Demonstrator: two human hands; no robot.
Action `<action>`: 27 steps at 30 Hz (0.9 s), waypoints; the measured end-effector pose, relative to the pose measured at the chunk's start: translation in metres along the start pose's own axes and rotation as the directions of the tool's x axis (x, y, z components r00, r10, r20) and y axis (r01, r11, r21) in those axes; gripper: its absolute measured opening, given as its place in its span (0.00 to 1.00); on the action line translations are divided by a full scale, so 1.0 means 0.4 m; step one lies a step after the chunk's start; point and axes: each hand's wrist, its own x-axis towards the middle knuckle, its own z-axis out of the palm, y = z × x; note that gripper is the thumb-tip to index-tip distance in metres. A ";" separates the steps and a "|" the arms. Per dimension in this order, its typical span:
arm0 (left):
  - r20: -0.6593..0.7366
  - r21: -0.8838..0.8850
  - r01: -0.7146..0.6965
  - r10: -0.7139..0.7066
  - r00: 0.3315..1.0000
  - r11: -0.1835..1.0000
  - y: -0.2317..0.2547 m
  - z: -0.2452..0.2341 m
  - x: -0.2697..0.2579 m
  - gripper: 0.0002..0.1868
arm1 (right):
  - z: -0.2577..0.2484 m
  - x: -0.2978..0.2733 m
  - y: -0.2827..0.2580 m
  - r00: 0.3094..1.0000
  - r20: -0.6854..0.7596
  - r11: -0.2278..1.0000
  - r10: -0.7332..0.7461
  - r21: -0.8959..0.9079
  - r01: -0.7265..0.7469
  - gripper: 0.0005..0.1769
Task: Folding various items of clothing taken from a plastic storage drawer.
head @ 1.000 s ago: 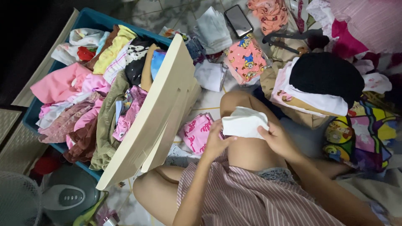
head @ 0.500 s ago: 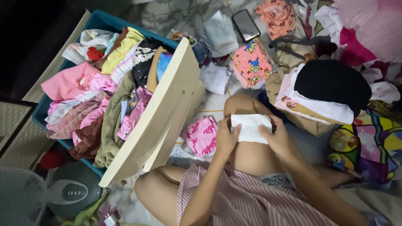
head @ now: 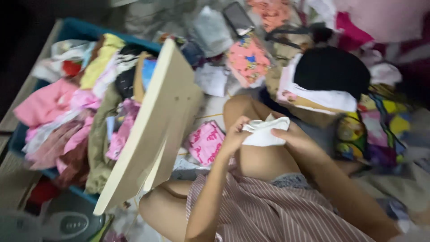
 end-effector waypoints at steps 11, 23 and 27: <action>-0.047 -0.128 0.035 -0.041 0.998 0.991 0.078 0.067 0.013 0.28 | -0.451 -0.027 0.252 0.944 -0.215 0.952 0.250 -0.121 -0.279 0.25; -0.068 -0.069 0.001 -0.006 0.998 0.998 0.075 0.033 -0.020 0.25 | -0.649 -0.021 0.366 0.856 -0.461 0.472 -0.233 -0.823 -0.315 0.21; -0.006 -0.057 0.003 -0.004 1.000 0.998 0.056 0.042 -0.013 0.24 | -0.630 -0.069 0.324 0.822 -0.451 0.372 -0.347 -0.871 -0.321 0.18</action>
